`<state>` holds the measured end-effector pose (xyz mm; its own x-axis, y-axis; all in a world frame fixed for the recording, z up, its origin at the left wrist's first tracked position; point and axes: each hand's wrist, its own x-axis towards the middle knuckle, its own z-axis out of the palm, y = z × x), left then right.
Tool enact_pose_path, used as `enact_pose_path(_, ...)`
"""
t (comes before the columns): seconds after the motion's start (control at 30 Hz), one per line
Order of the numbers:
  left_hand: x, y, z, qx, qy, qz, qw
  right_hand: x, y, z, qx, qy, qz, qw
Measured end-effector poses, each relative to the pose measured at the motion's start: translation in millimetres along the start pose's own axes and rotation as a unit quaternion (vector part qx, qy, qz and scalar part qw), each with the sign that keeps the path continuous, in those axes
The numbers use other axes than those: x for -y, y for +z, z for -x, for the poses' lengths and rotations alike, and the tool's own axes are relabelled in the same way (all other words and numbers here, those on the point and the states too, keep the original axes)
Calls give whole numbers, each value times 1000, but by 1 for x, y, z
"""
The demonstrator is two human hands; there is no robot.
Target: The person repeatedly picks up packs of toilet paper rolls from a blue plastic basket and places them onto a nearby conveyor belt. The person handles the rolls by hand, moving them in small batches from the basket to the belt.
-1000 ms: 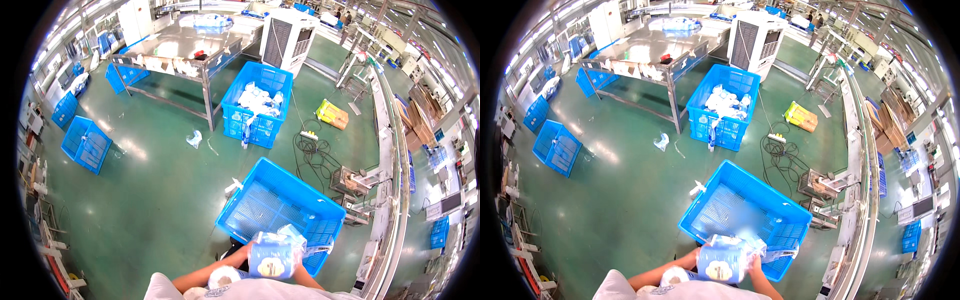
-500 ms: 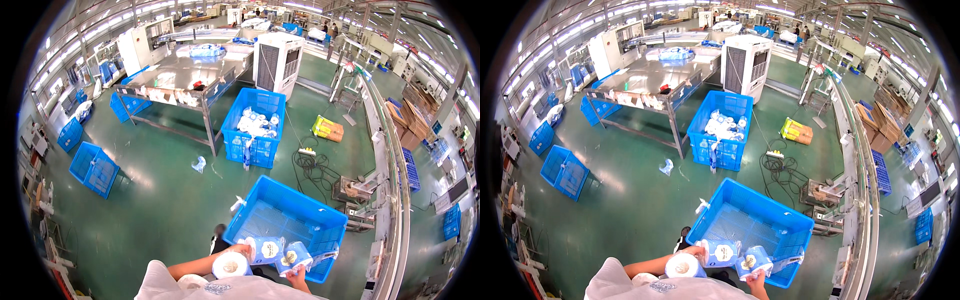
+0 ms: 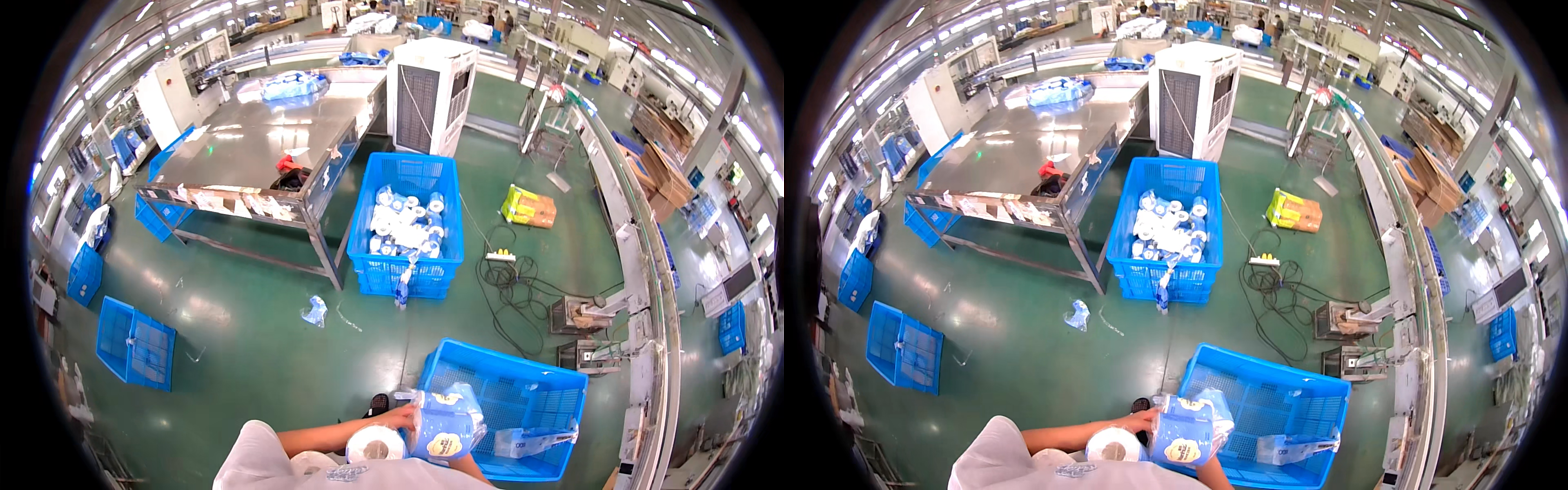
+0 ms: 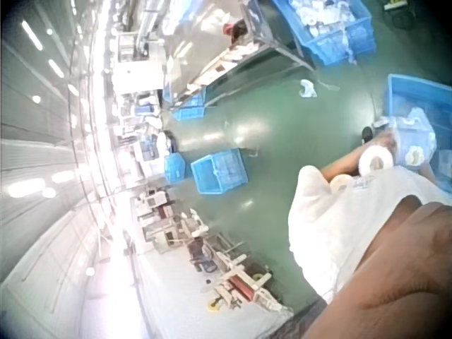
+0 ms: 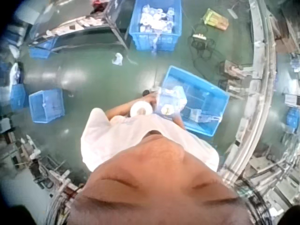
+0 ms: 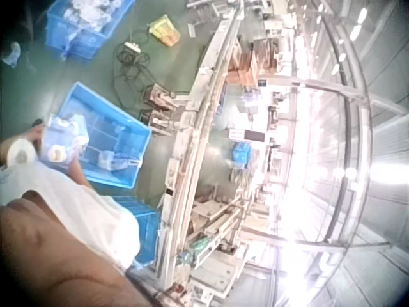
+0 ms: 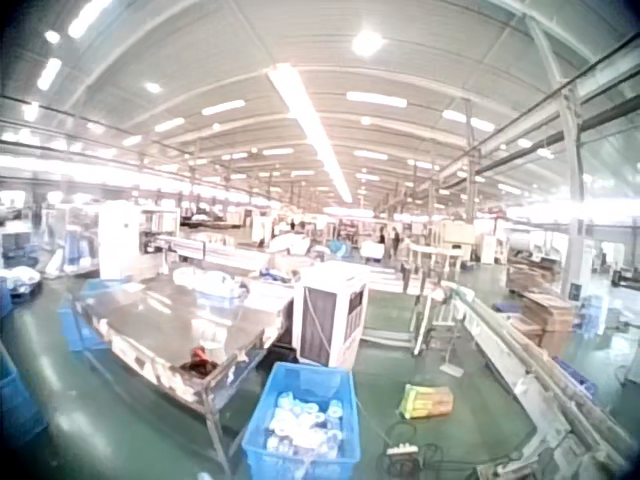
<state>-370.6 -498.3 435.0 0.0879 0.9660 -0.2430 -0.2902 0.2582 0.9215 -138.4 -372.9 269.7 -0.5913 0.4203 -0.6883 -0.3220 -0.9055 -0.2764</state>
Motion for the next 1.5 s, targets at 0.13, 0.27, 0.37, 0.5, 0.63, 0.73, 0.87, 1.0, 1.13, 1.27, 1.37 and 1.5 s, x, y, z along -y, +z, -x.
enact_pose_path(0.13,-4,-65,4,30,-33,18,999,-40,46,-5,-84,35,-6,996)
enact_pose_path(0.27,-21,-107,3,-8,-82,81,993,-69,102,-34,-86,44,5,995)
enact_pose_path(0.37,-36,-130,8,-16,-31,56,998,-97,151,-71,-63,49,11,997)
enact_pose_path(0.5,-26,-185,10,61,-41,-62,995,-125,205,-109,-59,32,3,998)
enact_pose_path(0.63,-57,-253,-6,27,-55,-1,998,-134,262,-167,-67,-3,-5,998)
enact_pose_path(0.73,-69,-334,-27,38,13,-40,998,-121,333,-235,-52,-66,-7,996)
enact_pose_path(0.87,-176,-390,-18,-17,82,57,995,-63,440,-326,-9,-226,56,972)
enact_pose_path(1.0,-214,-427,-17,88,58,169,980,14,495,-388,-116,-105,-172,973)
enact_pose_path(1.13,-223,-444,-40,227,35,147,962,-31,478,-358,-180,-286,67,939)
enact_pose_path(1.27,-244,-423,-79,372,-96,208,899,-46,406,-318,-191,-230,-106,948)
enact_pose_path(1.37,-248,-401,-80,420,-254,235,839,-46,457,-273,-250,-268,-218,905)
enact_pose_path(1.5,-243,-345,-90,518,-270,96,806,-14,446,-195,-250,-496,-109,824)
